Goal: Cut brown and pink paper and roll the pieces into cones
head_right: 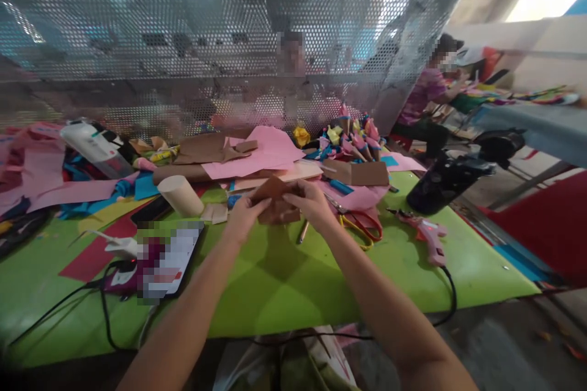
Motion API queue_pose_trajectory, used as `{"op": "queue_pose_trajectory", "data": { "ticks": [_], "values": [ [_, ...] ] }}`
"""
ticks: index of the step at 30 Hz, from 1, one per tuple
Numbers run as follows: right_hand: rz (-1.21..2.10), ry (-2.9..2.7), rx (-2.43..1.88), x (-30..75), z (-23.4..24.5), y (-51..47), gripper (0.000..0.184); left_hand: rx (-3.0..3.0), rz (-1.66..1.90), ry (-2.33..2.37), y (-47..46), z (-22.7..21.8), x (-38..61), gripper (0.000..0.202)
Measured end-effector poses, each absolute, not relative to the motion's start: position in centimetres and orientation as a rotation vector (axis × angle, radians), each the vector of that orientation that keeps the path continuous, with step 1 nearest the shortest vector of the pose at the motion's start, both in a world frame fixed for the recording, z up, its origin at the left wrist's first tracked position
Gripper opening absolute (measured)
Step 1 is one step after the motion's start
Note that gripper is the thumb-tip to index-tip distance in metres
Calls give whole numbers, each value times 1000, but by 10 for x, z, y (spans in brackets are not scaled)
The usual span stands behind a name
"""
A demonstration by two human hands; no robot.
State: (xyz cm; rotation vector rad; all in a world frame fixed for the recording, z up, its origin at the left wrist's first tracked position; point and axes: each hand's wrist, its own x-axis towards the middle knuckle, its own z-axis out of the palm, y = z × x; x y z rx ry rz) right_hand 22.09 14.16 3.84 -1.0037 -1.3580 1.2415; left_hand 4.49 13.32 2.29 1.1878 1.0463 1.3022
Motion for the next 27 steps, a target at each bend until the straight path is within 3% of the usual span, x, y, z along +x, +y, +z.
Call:
{"op": "queue_pose_trajectory", "data": {
  "ticks": [4,10,16,23,27],
  "values": [
    [1246,-1411,-943,223,28,137,25,1268,1182,1058,131,19,34,26],
    [1262,-1014,-927,207,20,129,36,997,1273,918,115,16,41,50],
    [1357,-1242,-987,197,15,117,39,972,1270,998,116,2,50,41],
    [686,-1774,-895,231,32,118,53,996,1179,1099,123,9,35,27],
    [588,-1972,-816,239,37,120,33,1072,1106,1030,120,12,37,33]
  ]
}}
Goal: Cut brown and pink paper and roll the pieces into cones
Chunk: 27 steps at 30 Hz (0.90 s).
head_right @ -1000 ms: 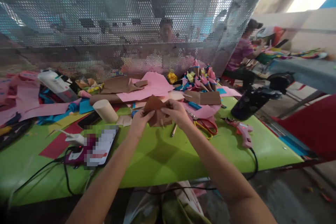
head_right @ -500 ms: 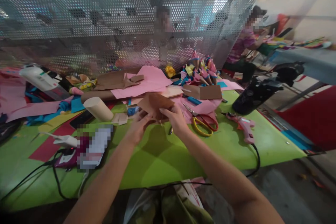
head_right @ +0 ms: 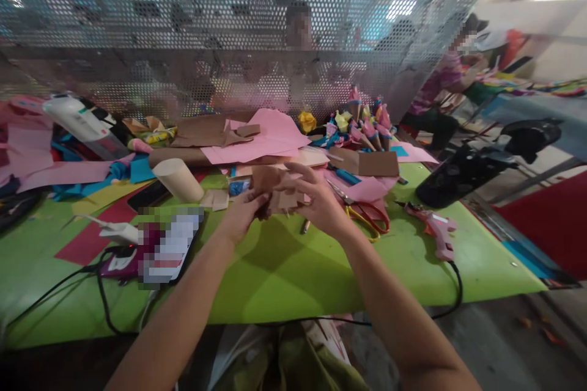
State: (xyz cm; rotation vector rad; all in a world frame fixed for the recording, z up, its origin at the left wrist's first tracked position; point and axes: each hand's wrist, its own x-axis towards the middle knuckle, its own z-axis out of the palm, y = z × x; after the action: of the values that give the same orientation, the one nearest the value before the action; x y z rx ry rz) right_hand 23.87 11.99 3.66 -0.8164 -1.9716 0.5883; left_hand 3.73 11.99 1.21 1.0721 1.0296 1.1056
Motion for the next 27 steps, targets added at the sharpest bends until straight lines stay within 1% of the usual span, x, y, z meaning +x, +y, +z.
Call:
{"op": "queue_pose_trajectory", "data": {
  "ticks": [3,4,6,9,13,19,27],
  "values": [
    [607,-1954,-814,237,37,120,11,1126,1080,997,119,14,38,37],
    [620,-1937,-821,235,36,120,7,1156,1079,992,119,14,38,38],
    [664,-1902,-836,232,36,120,5,1211,1090,991,120,14,38,36],
    [687,-1814,-882,228,34,119,9,1304,1104,1033,122,12,38,34],
    [600,-1662,-976,223,30,119,17,1467,1103,1105,121,12,39,30],
    [573,-1579,-1091,221,28,120,21,1496,1090,1078,111,16,42,38],
    [611,-1534,-1132,221,30,121,29,1593,1047,1136,115,9,43,37]
  ]
}}
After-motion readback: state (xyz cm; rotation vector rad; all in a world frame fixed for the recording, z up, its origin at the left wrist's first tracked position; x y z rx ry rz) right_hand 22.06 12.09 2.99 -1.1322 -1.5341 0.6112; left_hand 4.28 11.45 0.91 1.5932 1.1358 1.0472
